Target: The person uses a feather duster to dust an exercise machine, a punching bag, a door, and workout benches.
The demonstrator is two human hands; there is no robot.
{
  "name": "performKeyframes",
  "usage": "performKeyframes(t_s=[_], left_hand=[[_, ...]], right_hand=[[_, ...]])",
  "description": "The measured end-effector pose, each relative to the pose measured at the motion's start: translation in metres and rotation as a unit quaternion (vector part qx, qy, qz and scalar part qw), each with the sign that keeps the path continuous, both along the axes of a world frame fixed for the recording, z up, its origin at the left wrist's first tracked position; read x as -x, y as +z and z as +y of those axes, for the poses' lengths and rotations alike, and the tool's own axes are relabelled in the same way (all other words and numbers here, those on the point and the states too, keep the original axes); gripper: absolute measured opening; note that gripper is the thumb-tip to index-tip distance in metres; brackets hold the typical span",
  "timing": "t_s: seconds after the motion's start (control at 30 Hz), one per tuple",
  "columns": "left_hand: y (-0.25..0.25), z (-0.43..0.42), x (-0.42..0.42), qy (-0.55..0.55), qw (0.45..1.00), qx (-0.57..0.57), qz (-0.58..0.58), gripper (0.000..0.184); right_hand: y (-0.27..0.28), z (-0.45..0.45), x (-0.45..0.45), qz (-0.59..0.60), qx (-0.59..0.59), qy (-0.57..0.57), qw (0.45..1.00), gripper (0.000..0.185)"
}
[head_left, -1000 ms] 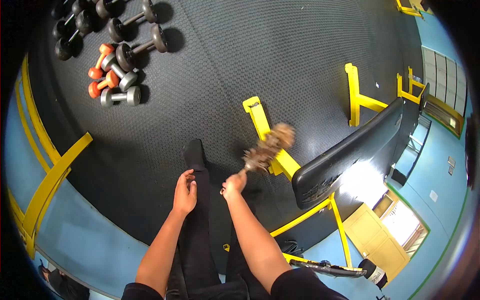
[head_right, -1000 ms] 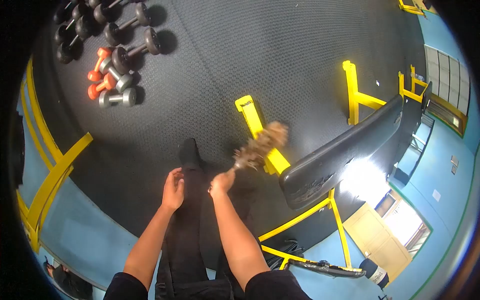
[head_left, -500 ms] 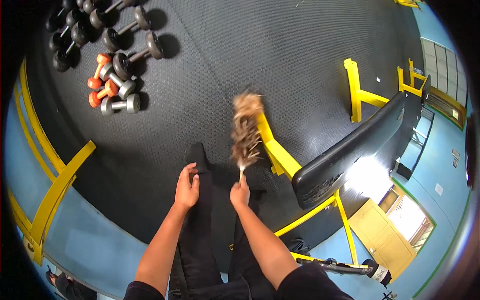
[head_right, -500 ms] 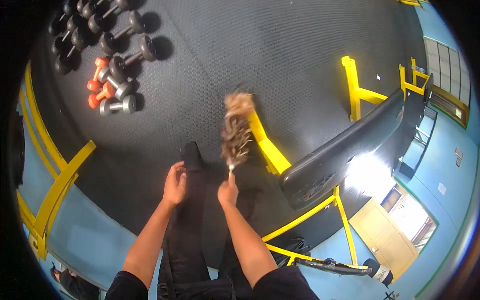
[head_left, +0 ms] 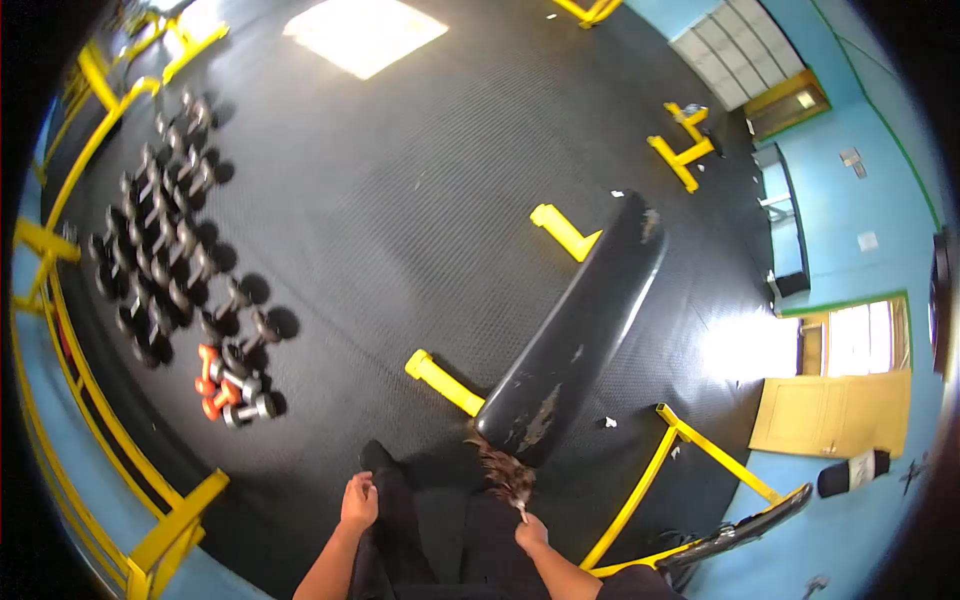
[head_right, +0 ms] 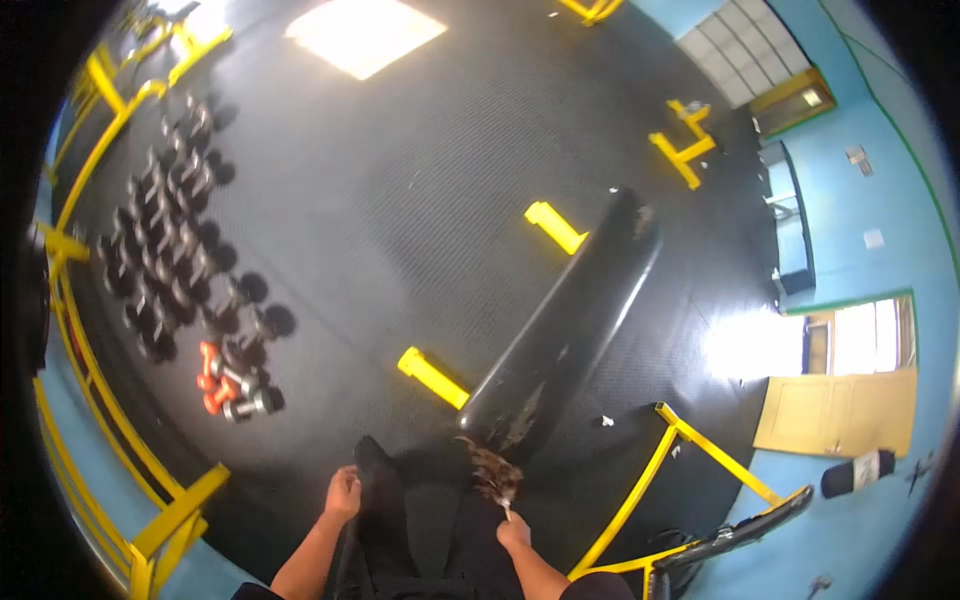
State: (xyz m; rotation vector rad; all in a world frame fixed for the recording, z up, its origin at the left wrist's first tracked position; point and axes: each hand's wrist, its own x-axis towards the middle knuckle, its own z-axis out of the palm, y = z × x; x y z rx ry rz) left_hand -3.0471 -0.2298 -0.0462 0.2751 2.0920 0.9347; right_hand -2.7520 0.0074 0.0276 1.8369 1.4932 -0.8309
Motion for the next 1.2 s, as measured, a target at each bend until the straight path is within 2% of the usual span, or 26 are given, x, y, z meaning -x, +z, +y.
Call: performKeyframes(t_s=[0.03, 0.07, 0.13, 0.2, 0.23, 0.37, 0.43, 0.5, 0.57, 0.63, 0.7, 0.77, 0.83, 0.93, 0.97, 1.03, 1.13, 1.2], left_hand=[[0.002, 0.007, -0.003, -0.051, 0.997, -0.013, 0.048, 0.032], [0.008, 0.017, -0.006, -0.059, 0.997, -0.016, 0.049, 0.032], [0.029, 0.049, -0.012, -0.087, 0.994, -0.03, 0.066, 0.032], [0.055, 0.082, -0.022, -0.124, 0.992, -0.003, 0.009, 0.033], [0.066, 0.099, -0.029, -0.144, 0.989, -0.011, 0.026, 0.033], [0.089, 0.15, -0.068, -0.213, 0.976, 0.012, 0.051, 0.035], [0.086, 0.176, -0.086, -0.255, 0.965, 0.0, 0.067, 0.035], [0.104, 0.208, -0.109, -0.28, 0.956, 0.011, 0.09, 0.035], [0.117, 0.232, -0.136, -0.31, 0.945, 0.028, 0.105, 0.035], [0.115, 0.258, -0.159, -0.338, 0.931, 0.062, 0.122, 0.036], [0.118, 0.28, -0.182, -0.37, 0.918, 0.064, 0.126, 0.037], [0.124, 0.303, -0.203, -0.394, 0.908, 0.069, 0.128, 0.037], [0.13, 0.329, -0.212, -0.4, 0.908, 0.051, 0.115, 0.038], [0.105, 0.373, -0.207, -0.395, 0.912, 0.041, 0.103, 0.038], [0.103, 0.383, -0.207, -0.386, 0.916, 0.038, 0.103, 0.038], [0.119, 0.413, -0.212, -0.377, 0.919, 0.036, 0.106, 0.039], [0.156, 0.476, -0.225, -0.372, 0.919, 0.032, 0.123, 0.039], [0.16, 0.516, -0.229, -0.373, 0.917, 0.04, 0.138, 0.04]], right_hand=[[0.006, 0.001, -0.02, 0.016, -0.019, -0.02, 0.999, 0.045], [0.013, 0.004, -0.035, 0.032, -0.039, -0.042, 0.998, 0.045], [0.036, 0.017, -0.054, -0.016, -0.043, -0.187, 0.981, 0.045], [0.046, 0.02, -0.091, 0.026, -0.084, -0.198, 0.976, 0.044], [0.05, 0.021, -0.112, 0.047, -0.118, -0.189, 0.974, 0.043], [0.068, 0.048, -0.181, 0.113, -0.092, -0.279, 0.949, 0.045], [0.073, 0.065, -0.216, 0.143, -0.104, -0.272, 0.946, 0.044], [0.057, 0.08, -0.256, 0.158, -0.081, -0.228, 0.957, 0.038], [0.03, 0.083, -0.292, 0.205, -0.183, -0.234, 0.933, 0.032], [0.034, 0.095, -0.314, 0.223, -0.209, -0.241, 0.921, 0.031], [0.05, 0.112, -0.334, 0.218, -0.178, -0.241, 0.929, 0.027], [0.069, 0.128, -0.346, 0.222, -0.151, -0.24, 0.933, 0.027], [0.072, 0.138, -0.348, 0.317, -0.195, -0.31, 0.875, 0.027], [0.047, 0.159, -0.341, 0.356, -0.217, -0.355, 0.837, 0.026], [0.051, 0.167, -0.336, 0.353, -0.211, -0.358, 0.838, 0.026], [0.07, 0.204, -0.318, 0.283, -0.296, -0.292, 0.865, 0.031], [0.088, 0.261, -0.285, 0.314, -0.256, -0.343, 0.847, 0.028], [0.097, 0.308, -0.273, 0.329, -0.243, -0.323, 0.853, 0.028]])
